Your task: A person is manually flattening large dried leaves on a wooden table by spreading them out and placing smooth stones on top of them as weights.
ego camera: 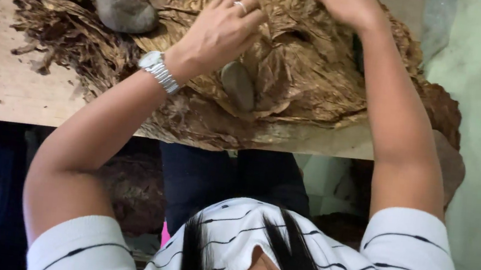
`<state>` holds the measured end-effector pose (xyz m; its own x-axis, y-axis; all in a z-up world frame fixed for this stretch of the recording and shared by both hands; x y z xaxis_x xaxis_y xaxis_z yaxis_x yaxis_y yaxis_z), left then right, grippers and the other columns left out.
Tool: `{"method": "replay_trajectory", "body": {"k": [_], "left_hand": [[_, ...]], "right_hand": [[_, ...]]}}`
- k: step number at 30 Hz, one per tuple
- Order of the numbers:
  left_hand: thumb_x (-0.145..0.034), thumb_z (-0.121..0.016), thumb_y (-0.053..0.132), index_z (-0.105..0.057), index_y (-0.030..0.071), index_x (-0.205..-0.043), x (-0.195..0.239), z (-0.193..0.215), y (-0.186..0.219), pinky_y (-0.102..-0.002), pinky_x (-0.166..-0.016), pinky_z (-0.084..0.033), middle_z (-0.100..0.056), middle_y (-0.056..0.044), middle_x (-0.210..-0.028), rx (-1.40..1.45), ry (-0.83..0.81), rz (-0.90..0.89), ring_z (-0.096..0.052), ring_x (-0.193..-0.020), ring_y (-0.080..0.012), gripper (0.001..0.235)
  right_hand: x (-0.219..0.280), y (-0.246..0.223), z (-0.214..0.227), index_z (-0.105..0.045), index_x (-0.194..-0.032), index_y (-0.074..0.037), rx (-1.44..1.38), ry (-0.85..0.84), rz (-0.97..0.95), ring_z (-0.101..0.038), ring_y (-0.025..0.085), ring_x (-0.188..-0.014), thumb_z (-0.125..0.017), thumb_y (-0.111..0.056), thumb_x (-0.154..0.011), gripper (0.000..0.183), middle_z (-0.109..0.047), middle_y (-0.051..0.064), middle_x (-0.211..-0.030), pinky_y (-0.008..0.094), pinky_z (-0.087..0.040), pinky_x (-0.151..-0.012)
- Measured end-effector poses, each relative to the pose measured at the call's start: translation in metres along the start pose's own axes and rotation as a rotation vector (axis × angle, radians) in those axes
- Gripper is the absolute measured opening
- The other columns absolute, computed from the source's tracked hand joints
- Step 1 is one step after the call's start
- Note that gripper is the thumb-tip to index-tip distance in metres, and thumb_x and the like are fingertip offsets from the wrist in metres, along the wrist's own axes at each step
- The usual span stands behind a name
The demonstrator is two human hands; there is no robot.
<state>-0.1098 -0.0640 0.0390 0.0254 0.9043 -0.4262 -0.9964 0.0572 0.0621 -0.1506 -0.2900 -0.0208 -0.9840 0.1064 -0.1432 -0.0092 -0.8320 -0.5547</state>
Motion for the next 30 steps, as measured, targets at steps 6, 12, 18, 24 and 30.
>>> {"method": "replay_trajectory", "body": {"k": [6, 12, 18, 24, 30], "left_hand": [[-0.098, -0.062, 0.055, -0.035, 0.009, -0.156, -0.01, -0.061, 0.042, -0.066, -0.118, -0.019, -0.032, -0.022, -0.161, 0.237, -0.432, 0.088, -0.019, -0.149, -0.04, 0.079], [-0.097, -0.055, 0.068, -0.032, 0.01, -0.162, 0.007, -0.083, 0.049, -0.076, -0.114, -0.009, -0.032, -0.023, -0.164, -0.002, -0.274, 0.016, -0.027, -0.152, -0.0383, 0.09], [-0.097, -0.067, 0.053, -0.038, 0.0, -0.158, 0.005, -0.072, 0.058, -0.081, -0.11, -0.007, -0.044, -0.019, -0.159, 0.038, -0.215, -0.04, -0.034, -0.15, -0.0345, 0.086], [-0.095, -0.071, 0.055, -0.037, 0.006, -0.16, 0.001, -0.067, 0.063, -0.079, -0.111, -0.001, -0.054, -0.02, -0.153, 0.06, -0.157, -0.065, -0.044, -0.145, -0.0371, 0.088], [-0.101, -0.026, 0.078, -0.012, 0.014, -0.165, -0.003, -0.084, 0.077, -0.066, -0.121, 0.002, -0.021, -0.02, -0.168, -0.011, -0.361, -0.007, -0.015, -0.155, -0.036, 0.091]], "right_hand": [[0.055, -0.002, 0.012, -0.065, -0.115, -0.003, 0.204, 0.064, -0.178, -0.06, 0.034, -0.088, -0.064, -0.023, -0.114, 0.021, -0.066, 0.019, -0.108, 0.049, -0.044, -0.07], [0.067, -0.027, -0.006, -0.058, -0.125, -0.009, 0.011, -0.091, -0.332, -0.055, 0.019, -0.067, -0.057, -0.031, -0.114, 0.025, -0.065, 0.011, -0.099, 0.042, -0.046, -0.069], [0.056, -0.013, -0.007, -0.052, -0.097, -0.015, -0.038, -0.131, -0.423, -0.036, 0.012, -0.061, -0.06, -0.036, -0.115, 0.028, -0.041, -0.002, -0.073, 0.034, -0.027, -0.059], [0.021, 0.042, 0.004, -0.056, -0.109, -0.018, -0.5, 0.123, -0.173, -0.068, 0.018, -0.105, -0.071, -0.007, -0.105, 0.019, -0.063, 0.003, -0.104, 0.035, -0.056, -0.094], [0.03, 0.121, 0.006, -0.076, -0.095, -0.016, -0.615, 0.179, -0.574, -0.069, 0.005, -0.055, -0.083, -0.024, -0.092, 0.011, -0.078, -0.006, -0.092, 0.011, -0.05, -0.04]]}}
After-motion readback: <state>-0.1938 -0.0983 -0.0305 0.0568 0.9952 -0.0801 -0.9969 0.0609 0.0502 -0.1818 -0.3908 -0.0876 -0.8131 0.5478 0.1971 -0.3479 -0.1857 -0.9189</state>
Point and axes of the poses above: each hand's wrist, its own x-axis away from the middle knuckle, its own z-axis out of the back of the hand, y = z × x, the point moved 9 cm from there along -x, towards the middle knuckle
